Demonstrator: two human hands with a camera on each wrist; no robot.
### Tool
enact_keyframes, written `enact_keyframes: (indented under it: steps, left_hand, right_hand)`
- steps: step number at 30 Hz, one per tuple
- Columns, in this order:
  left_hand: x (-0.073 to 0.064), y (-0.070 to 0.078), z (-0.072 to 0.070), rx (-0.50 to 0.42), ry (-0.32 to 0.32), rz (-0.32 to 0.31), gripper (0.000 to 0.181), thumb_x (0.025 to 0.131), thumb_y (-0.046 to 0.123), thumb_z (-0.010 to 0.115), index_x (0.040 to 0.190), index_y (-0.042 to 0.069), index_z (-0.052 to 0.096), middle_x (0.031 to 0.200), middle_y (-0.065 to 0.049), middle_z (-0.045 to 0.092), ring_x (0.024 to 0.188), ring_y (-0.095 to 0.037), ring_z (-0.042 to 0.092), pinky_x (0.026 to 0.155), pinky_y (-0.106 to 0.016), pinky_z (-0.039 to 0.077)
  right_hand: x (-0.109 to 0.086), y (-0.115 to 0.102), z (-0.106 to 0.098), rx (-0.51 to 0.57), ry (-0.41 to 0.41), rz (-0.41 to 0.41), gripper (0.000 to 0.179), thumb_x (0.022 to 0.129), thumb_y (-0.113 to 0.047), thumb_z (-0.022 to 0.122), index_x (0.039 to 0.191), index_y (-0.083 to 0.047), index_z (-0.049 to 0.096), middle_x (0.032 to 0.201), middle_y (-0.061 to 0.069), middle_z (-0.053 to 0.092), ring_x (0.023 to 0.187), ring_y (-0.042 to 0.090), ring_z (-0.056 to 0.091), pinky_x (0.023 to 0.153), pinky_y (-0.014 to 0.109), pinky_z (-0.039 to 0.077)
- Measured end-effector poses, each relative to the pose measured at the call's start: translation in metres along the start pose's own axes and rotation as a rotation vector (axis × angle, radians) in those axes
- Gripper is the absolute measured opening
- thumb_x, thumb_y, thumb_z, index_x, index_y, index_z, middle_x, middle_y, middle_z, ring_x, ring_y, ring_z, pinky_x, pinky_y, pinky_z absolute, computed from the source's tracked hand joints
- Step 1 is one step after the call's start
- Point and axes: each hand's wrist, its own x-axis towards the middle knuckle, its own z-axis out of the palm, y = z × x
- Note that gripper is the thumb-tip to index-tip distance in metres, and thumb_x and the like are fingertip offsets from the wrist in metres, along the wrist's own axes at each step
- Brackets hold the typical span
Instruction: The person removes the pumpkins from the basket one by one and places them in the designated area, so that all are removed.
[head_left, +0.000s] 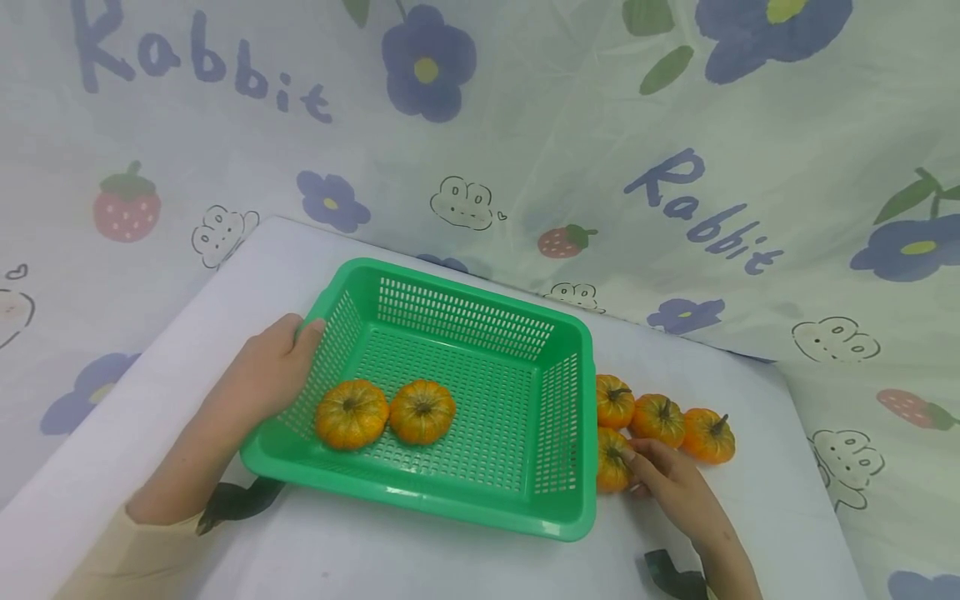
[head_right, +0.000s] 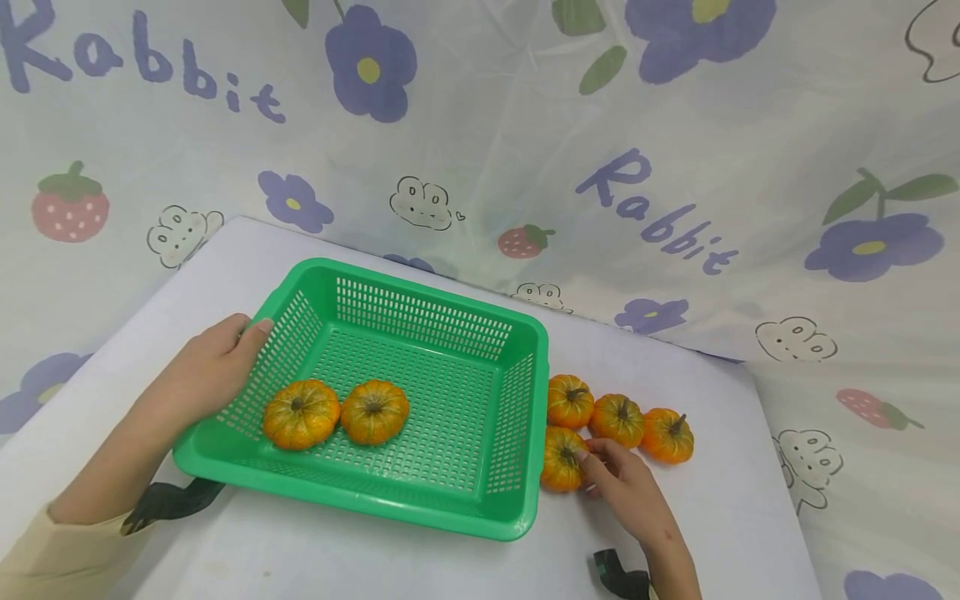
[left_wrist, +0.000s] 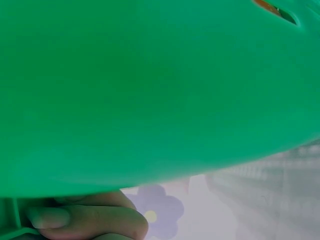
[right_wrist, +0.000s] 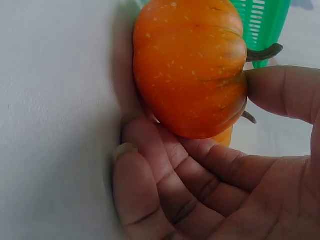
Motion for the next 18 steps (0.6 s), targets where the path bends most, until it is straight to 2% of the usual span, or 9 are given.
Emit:
enact_keyframes:
  steps: [18]
  left_hand:
    - [0.0008,-0.0003,-0.0002,0.000,-0.005,0.005,0.054,0.113,0.049,0.021,0.106,0.002,0.046,0.083,-0.013,0.050,0.072,-0.028,0.053,0.059,-0.037,0.049]
  right_hand:
    - [0.0057,0.0039,0.0043,-0.047,0.042,-0.013,0.034,0.106,-0.022,0.056,0.127,0.003,0.065,0.085,0.003,0.066,0.079,0.020,0.060,0.070,0.029,0.052]
